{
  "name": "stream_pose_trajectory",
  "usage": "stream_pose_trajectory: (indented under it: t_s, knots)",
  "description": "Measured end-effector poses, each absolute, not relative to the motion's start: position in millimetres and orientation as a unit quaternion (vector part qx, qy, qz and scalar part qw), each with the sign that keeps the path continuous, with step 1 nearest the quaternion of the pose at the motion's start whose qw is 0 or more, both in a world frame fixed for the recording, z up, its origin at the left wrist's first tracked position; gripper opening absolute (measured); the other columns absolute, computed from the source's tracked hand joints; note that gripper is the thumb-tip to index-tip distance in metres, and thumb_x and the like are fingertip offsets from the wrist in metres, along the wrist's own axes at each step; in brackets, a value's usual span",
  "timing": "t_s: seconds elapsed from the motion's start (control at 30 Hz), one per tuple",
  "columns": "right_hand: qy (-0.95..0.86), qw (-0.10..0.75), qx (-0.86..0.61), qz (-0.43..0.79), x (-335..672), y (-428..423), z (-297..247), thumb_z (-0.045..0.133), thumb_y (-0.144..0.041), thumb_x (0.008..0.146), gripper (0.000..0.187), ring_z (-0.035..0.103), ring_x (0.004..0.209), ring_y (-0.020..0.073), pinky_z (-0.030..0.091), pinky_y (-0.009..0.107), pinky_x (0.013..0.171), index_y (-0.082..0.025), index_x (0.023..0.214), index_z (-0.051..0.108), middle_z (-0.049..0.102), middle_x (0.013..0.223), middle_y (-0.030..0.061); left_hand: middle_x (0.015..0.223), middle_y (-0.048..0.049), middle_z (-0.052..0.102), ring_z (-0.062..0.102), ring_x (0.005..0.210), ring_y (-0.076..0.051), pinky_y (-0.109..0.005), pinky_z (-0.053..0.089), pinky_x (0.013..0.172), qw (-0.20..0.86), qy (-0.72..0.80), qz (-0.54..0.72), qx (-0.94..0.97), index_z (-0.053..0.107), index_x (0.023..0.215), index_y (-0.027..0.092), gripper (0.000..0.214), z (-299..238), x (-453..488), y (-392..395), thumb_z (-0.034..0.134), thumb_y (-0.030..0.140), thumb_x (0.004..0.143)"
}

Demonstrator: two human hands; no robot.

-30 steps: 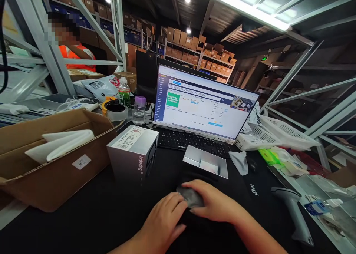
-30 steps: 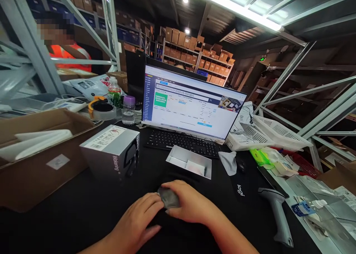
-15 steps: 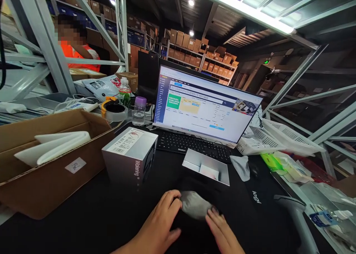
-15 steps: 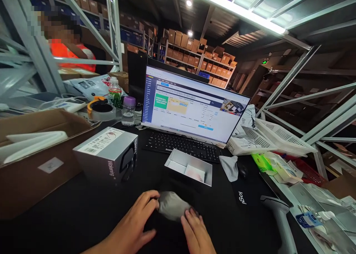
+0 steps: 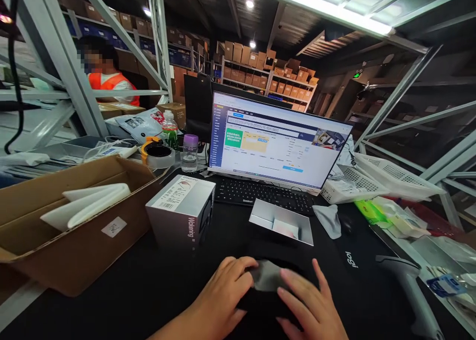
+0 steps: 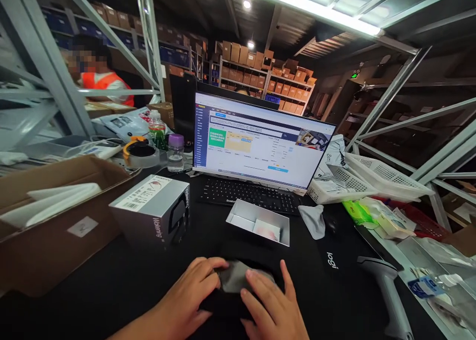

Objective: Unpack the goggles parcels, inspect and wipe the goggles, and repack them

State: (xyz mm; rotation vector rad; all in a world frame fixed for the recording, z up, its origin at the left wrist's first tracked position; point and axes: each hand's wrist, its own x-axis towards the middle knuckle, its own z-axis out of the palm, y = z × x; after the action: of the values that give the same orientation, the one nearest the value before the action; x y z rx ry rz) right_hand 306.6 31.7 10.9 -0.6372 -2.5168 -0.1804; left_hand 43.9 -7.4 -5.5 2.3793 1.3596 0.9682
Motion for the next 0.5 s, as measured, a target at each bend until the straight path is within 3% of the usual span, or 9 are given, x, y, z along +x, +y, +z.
stream_pose_trajectory:
  t_s: [0.07, 0.13, 0.2, 0.3, 0.4, 0.43, 0.5]
  knots:
    - [-0.926, 0.266, -0.256, -0.081, 304.1, 31.5, 23.1, 0.077, -0.020, 0.073, 0.086, 0.049, 0.136, 0.0426, 0.017, 0.078, 0.114, -0.034, 0.149, 0.039, 0.044, 0.155, 0.0156, 0.124, -0.0024, 0.060, 0.058, 0.106, -0.022, -0.039, 0.055, 0.093, 0.123, 0.435, 0.326, 0.830, 0.049, 0.097, 0.024, 0.051, -3.4, 44.3, -9.0, 0.053, -0.007, 0.057]
    - [-0.931, 0.207, -0.297, -0.045, 297.5, 31.6, 35.1, 0.086, -0.029, 0.063, 0.111, 0.031, 0.146, 0.0472, 0.022, 0.074, 0.114, -0.031, 0.156, 0.028, 0.022, 0.165, 0.0195, 0.122, -0.0036, 0.060, 0.057, 0.107, -0.023, -0.039, 0.055, 0.093, 0.117, 0.413, 0.313, 0.847, 0.050, 0.103, 0.024, 0.056, -5.1, 46.4, -10.3, 0.055, -0.007, 0.057]
    - [-0.932, 0.152, -0.328, 0.009, 287.9, 33.3, 44.4, 0.088, -0.033, 0.059, 0.124, 0.026, 0.148, 0.0456, 0.026, 0.068, 0.116, -0.026, 0.160, 0.017, 0.020, 0.165, 0.0210, 0.127, -0.0067, 0.057, 0.056, 0.113, -0.025, -0.040, 0.055, 0.096, 0.080, 0.402, 0.316, 0.856, 0.052, 0.114, 0.024, 0.064, -9.8, 48.8, -11.7, 0.055, -0.007, 0.058]
    - [-0.916, 0.141, -0.368, 0.074, 276.2, 39.5, 50.9, 0.081, -0.023, 0.062, 0.117, 0.043, 0.137, 0.0376, 0.035, 0.059, 0.114, -0.026, 0.160, 0.018, 0.044, 0.151, 0.0169, 0.130, -0.0108, 0.053, 0.054, 0.121, -0.024, -0.038, 0.054, 0.101, -0.024, 0.400, 0.374, 0.836, 0.051, 0.127, 0.021, 0.061, -16.4, 48.7, -13.9, 0.058, -0.004, 0.071]
    - [-0.885, 0.191, -0.402, 0.139, 276.5, 47.1, 52.4, 0.077, -0.018, 0.060, 0.107, 0.053, 0.121, 0.0318, 0.044, 0.049, 0.106, -0.023, 0.156, 0.032, 0.054, 0.134, 0.0138, 0.134, -0.0137, 0.049, 0.053, 0.124, -0.025, -0.040, 0.053, 0.102, -0.093, 0.437, 0.458, 0.768, 0.052, 0.128, 0.021, 0.045, -17.5, 43.2, -13.2, 0.068, 0.017, 0.087]
    - [-0.871, 0.217, -0.410, 0.158, 279.2, 49.2, 53.0, 0.078, -0.018, 0.060, 0.103, 0.053, 0.121, 0.0314, 0.045, 0.048, 0.106, -0.022, 0.154, 0.036, 0.054, 0.132, 0.0135, 0.137, -0.0155, 0.047, 0.052, 0.127, -0.028, -0.044, 0.053, 0.103, -0.077, 0.461, 0.485, 0.739, 0.050, 0.131, 0.022, 0.050, -17.4, 41.2, -11.4, 0.072, 0.027, 0.087]
    - [-0.838, 0.282, -0.422, 0.201, 286.0, 51.4, 54.9, 0.080, -0.020, 0.061, 0.095, 0.050, 0.125, 0.0316, 0.042, 0.047, 0.109, -0.024, 0.149, 0.044, 0.050, 0.134, 0.0126, 0.145, -0.0202, 0.041, 0.049, 0.132, -0.035, -0.056, 0.050, 0.104, 0.035, 0.499, 0.541, 0.676, 0.040, 0.142, 0.022, 0.078, -19.2, 38.8, -5.5, 0.076, 0.052, 0.080]
